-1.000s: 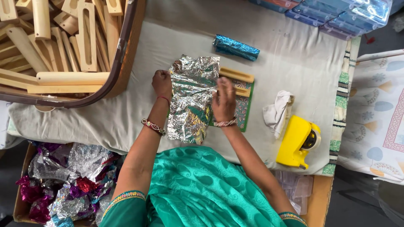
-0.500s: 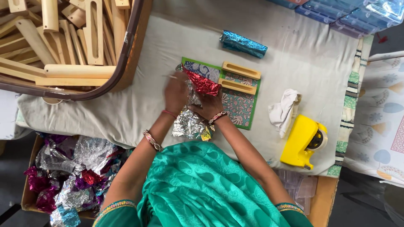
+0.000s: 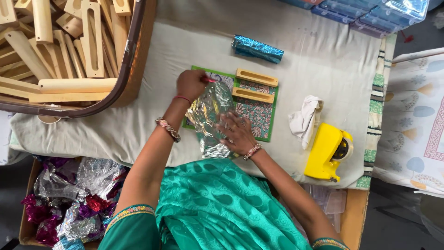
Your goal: The person wraps metallic foil around wooden handles, pressing and folding the foil to cover them, and sets the wrapped handles aside. They then pick up unfinished wooden handles, wipe each one with a white cloth, and place the wiped handles on the work mat.
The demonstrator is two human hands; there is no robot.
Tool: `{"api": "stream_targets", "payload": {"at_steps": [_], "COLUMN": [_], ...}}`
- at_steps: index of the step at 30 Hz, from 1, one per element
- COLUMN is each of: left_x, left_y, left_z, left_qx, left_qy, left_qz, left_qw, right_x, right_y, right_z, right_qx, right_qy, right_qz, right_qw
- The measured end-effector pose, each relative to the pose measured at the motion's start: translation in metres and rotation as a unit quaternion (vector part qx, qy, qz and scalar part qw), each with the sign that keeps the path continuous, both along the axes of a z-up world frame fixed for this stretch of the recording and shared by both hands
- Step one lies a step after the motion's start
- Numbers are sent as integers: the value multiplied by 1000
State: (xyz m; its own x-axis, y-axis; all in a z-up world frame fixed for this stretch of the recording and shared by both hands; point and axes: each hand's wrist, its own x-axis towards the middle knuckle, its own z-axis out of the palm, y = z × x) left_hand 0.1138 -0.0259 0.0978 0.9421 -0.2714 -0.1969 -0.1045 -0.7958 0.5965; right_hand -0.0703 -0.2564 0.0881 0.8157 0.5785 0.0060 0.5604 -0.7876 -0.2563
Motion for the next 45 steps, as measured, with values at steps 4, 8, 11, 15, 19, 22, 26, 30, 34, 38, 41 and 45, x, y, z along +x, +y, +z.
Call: {"api": "stream_targets", "payload": {"at_steps": [4, 8, 11, 15, 19, 22, 26, 30, 34, 38, 41, 45], "left_x": [-9, -34, -58, -86, -110, -128, -153, -159, -132, -110, -114, -122], "left_y": [36, 62, 75, 95, 119, 131, 113, 82, 49, 38, 35, 32], "left_z": [-11, -40, -52, -51, -67, -73, 2, 21, 27, 11, -16, -42], "left_qx": [-103, -169, -208, -185, -175, -164, -99, -98, 16, 105, 161, 124], "left_qy": [23, 58, 59, 59, 30, 20, -93, -223, -231, -63, -40, -90], "left_qz": [155, 273, 335, 372, 386, 383, 420, 288, -3, -112, -111, -79], "left_qw": [982, 945, 917, 908, 905, 909, 897, 926, 973, 986, 980, 985], "right_x": [-14, -11, -7, 14, 55, 84, 108, 123, 135, 140, 136, 130], "right_y": [-35, -32, -29, -47, -60, -46, -26, -11, -6, -18, -57, -104], "right_z": [-8, 4, -9, -38, -26, -6, -1, 0, -3, 8, 4, 15], "right_qx": [1, 73, 97, 237, 199, 225, 171, 173, 206, 250, 220, 63], "right_qy": [-1, 98, 158, 39, -2, 90, 33, 71, 79, 42, -14, 51], "right_qz": [-117, -336, -385, -386, -358, -338, -247, -215, -155, -176, -241, -252], "right_qw": [993, 934, 904, 890, 912, 909, 953, 959, 963, 951, 945, 964]}}
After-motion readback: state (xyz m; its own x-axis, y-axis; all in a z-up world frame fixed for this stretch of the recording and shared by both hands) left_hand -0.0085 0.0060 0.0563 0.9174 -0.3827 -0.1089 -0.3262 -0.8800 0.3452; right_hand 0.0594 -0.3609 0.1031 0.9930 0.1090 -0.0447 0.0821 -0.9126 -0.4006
